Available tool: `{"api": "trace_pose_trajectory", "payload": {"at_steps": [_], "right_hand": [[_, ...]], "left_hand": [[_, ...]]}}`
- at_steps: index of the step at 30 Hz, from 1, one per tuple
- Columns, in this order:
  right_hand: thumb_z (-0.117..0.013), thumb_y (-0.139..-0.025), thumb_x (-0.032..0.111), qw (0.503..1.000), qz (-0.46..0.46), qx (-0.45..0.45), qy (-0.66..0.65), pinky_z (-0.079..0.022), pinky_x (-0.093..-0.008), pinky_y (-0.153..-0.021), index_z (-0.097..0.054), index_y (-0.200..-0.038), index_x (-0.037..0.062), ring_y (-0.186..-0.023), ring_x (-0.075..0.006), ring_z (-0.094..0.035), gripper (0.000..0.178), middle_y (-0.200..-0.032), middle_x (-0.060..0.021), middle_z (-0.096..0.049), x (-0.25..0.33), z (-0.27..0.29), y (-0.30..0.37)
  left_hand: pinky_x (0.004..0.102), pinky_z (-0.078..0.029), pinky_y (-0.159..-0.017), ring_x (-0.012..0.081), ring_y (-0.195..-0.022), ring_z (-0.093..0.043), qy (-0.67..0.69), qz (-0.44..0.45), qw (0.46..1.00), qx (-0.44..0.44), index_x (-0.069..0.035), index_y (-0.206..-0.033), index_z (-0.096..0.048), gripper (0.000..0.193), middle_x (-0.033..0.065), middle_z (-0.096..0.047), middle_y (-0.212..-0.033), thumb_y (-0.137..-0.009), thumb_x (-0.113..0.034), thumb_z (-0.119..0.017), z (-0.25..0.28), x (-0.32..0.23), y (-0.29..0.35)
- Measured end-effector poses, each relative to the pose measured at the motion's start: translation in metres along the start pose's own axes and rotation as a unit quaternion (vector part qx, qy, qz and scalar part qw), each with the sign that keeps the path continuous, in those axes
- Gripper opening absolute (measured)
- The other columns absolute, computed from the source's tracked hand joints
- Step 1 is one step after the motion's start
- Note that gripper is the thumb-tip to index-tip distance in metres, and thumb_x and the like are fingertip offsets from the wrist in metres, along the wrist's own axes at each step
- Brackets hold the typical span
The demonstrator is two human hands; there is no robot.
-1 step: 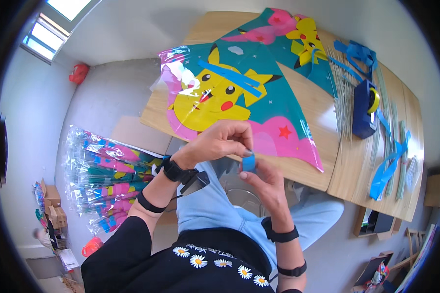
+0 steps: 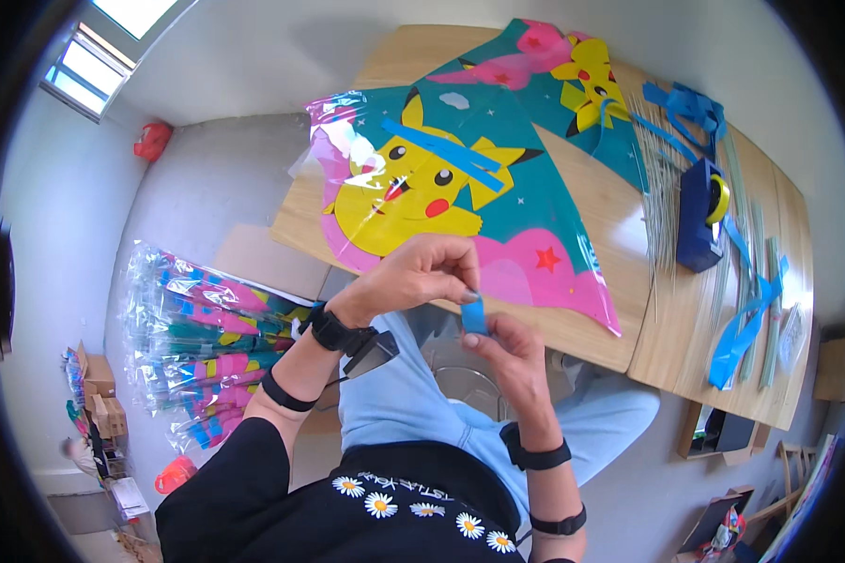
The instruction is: Assembling a character-themed kite by attaching plastic film and tape to a frame.
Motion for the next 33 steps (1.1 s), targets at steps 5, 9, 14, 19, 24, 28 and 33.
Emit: {"api": "trace_pose_trajectory", "payload": {"at_steps": [5, 9, 14, 19, 24, 28, 33], "right_hand": [[-0.064, -0.088, 0.007, 0.996, -0.044, -0.072, 0.017, -0.046, -0.0248, -0.068, -0.065, -0.087, -0.0003, -0.070, -0.0086, -0.058, 0.007, -0.073, -0.0032, -0.064, -0.019, 0.005, -0.003], [-0.062, -0.089, 0.007, 0.985, -0.059, -0.152, 0.053, -0.044, -0.0245, -0.065, -0.065, -0.088, -0.0003, -0.069, -0.0083, -0.056, 0.008, -0.071, -0.0020, -0.062, -0.039, 0.035, -0.002], [-0.060, -0.090, 0.008, 0.976, -0.063, -0.194, 0.082, -0.042, -0.0239, -0.066, -0.066, -0.092, -0.0010, -0.068, -0.0088, -0.056, 0.011, -0.070, -0.0018, -0.060, -0.047, 0.051, 0.002], [-0.058, -0.092, 0.009, 0.972, -0.076, -0.209, 0.079, -0.043, -0.0243, -0.068, -0.067, -0.098, -0.0022, -0.067, -0.0093, -0.057, 0.015, -0.070, -0.0022, -0.061, -0.039, 0.050, -0.003], [-0.059, -0.093, 0.014, 0.973, -0.050, -0.223, 0.026, -0.045, -0.0254, -0.067, -0.066, -0.095, -0.0034, -0.062, -0.0119, -0.058, 0.019, -0.064, -0.0037, -0.060, -0.037, 0.060, 0.001], [-0.060, -0.092, 0.016, 0.962, -0.099, -0.255, -0.005, -0.045, -0.0253, -0.064, -0.066, -0.092, -0.0032, -0.058, -0.0133, -0.059, 0.020, -0.061, -0.0041, -0.059, -0.053, 0.072, 0.016], [-0.061, -0.092, 0.017, 0.942, -0.118, -0.309, -0.049, -0.044, -0.0269, -0.058, -0.065, -0.088, -0.0044, -0.053, -0.0143, -0.056, 0.022, -0.060, -0.0066, -0.059, -0.059, 0.086, 0.046]], "left_hand": [[0.0322, -0.048, -0.085, 0.0195, -0.098, -0.061, -0.145, -0.004, 0.981, -0.132, -0.003, -0.107, -0.062, 0.028, 0.0085, -0.064, -0.104, -0.082, -0.012, -0.073, 0.036, 0.040, 0.013], [0.0610, -0.023, -0.111, 0.0384, -0.140, -0.032, -0.559, 0.112, 0.757, -0.319, -0.009, -0.136, -0.050, 0.069, 0.0194, -0.038, -0.148, -0.080, -0.042, -0.073, 0.085, 0.107, 0.032], [0.0696, -0.010, -0.110, 0.0381, -0.146, -0.018, -0.549, 0.172, 0.763, -0.295, -0.013, -0.145, -0.042, 0.080, 0.0143, -0.023, -0.158, -0.081, -0.054, -0.068, 0.106, 0.145, 0.032], [0.0698, -0.011, -0.110, 0.0356, -0.146, -0.021, -0.560, 0.136, 0.779, -0.247, -0.014, -0.145, -0.043, 0.080, 0.0118, -0.026, -0.158, -0.081, -0.057, -0.066, 0.151, 0.136, 0.016], [0.0660, -0.014, -0.112, 0.0316, -0.146, -0.023, -0.605, 0.171, 0.749, -0.211, -0.015, -0.142, -0.047, 0.074, 0.0091, -0.030, -0.157, -0.079, -0.045, -0.072, 0.151, 0.124, 0.013], [0.0660, -0.015, -0.112, 0.0312, -0.146, -0.023, -0.614, 0.031, 0.775, -0.149, -0.015, -0.141, -0.048, 0.072, 0.0089, -0.032, -0.156, -0.079, -0.041, -0.073, 0.067, 0.128, 0.006], [0.0685, -0.011, -0.112, 0.0267, -0.147, -0.023, -0.555, 0.033, 0.826, -0.090, -0.020, -0.143, -0.047, 0.071, 0.0051, -0.034, -0.155, -0.080, -0.039, -0.072, 0.000, 0.120, -0.012]]}}
Point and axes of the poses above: each hand's wrist, its own y-axis away from the middle knuckle, its own z-axis out of the back of the hand, x = y × z, the point moved 5 cm from there along -y, towards the middle knuckle
